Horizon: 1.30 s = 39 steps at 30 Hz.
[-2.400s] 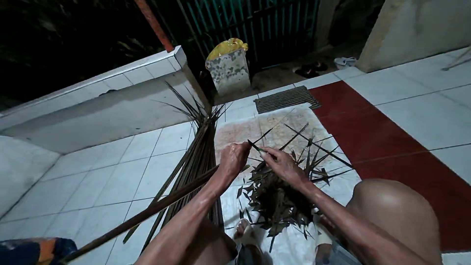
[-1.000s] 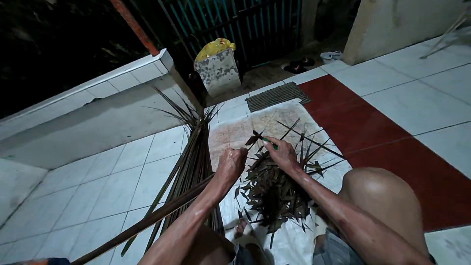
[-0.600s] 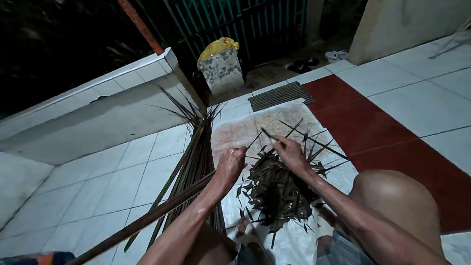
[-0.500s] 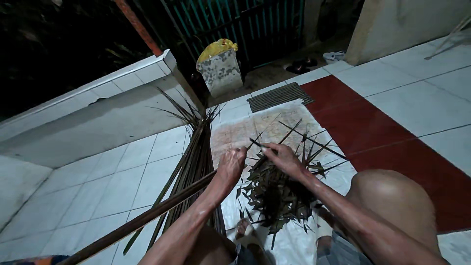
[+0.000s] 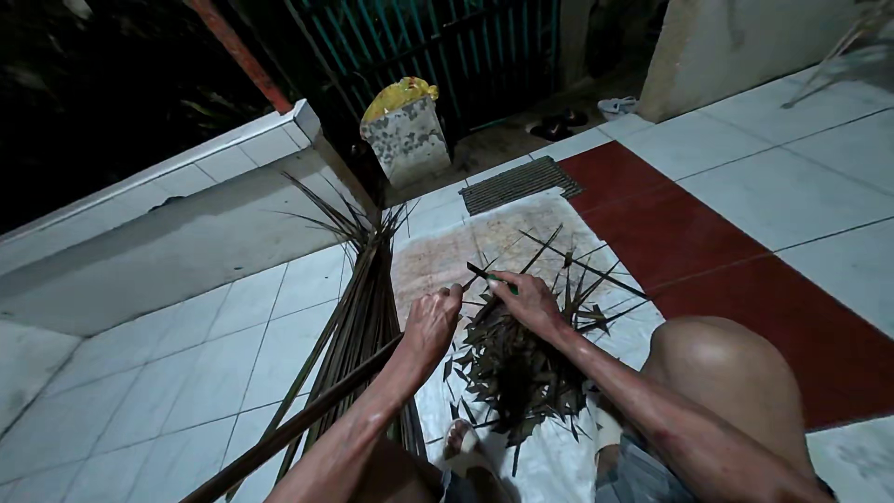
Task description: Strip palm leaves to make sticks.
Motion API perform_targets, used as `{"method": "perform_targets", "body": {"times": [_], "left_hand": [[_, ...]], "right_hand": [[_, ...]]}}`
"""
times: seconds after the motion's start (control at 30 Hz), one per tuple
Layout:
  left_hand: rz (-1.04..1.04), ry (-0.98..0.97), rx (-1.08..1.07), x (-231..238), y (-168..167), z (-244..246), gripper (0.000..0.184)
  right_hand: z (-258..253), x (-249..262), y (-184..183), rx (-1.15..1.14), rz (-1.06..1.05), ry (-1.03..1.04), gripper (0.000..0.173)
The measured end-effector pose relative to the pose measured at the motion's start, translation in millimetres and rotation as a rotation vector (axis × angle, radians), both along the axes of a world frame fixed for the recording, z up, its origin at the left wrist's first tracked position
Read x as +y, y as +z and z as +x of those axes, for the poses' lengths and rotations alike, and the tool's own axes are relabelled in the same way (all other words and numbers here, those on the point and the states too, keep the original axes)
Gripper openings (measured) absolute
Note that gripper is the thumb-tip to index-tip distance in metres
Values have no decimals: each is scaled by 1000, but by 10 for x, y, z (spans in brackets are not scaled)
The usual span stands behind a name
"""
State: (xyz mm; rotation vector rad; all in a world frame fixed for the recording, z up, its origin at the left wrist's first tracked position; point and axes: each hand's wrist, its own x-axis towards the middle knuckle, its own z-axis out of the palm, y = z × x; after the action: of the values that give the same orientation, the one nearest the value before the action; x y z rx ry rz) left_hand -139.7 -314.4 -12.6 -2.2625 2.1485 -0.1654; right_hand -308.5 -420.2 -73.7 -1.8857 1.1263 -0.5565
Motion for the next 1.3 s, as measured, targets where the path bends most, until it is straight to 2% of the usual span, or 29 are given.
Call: {"method": "perform_targets", "body": {"times": [0.3,0.43,0.5,0.67,0.77,1.0,1.3], "left_hand": [[3,-5,-5,16,13,-26,22],[64,65,92,19,94,9,29],[62,85,172,6,110,84,30],[-30,62,354,-28,108,233,29],[-31,44,436,-28,102,249,29],[2,51,569,-13,78,253,29],[11,43,569,-26,72,214,29]], "right_hand": [[-92,-171,-19,38,11,-171,36],[-204,-330,-125,-32,-14,-290,37],[-208,-302,-127,-123,-35,-229,38],[-76,-23,-103,-211,-68,84,41],[-3,61,-85,-253,-70,152,41],[17,-19,-93,-188,-78,27,39],[-22,-113,-48,-155,-71,-58,36]]}}
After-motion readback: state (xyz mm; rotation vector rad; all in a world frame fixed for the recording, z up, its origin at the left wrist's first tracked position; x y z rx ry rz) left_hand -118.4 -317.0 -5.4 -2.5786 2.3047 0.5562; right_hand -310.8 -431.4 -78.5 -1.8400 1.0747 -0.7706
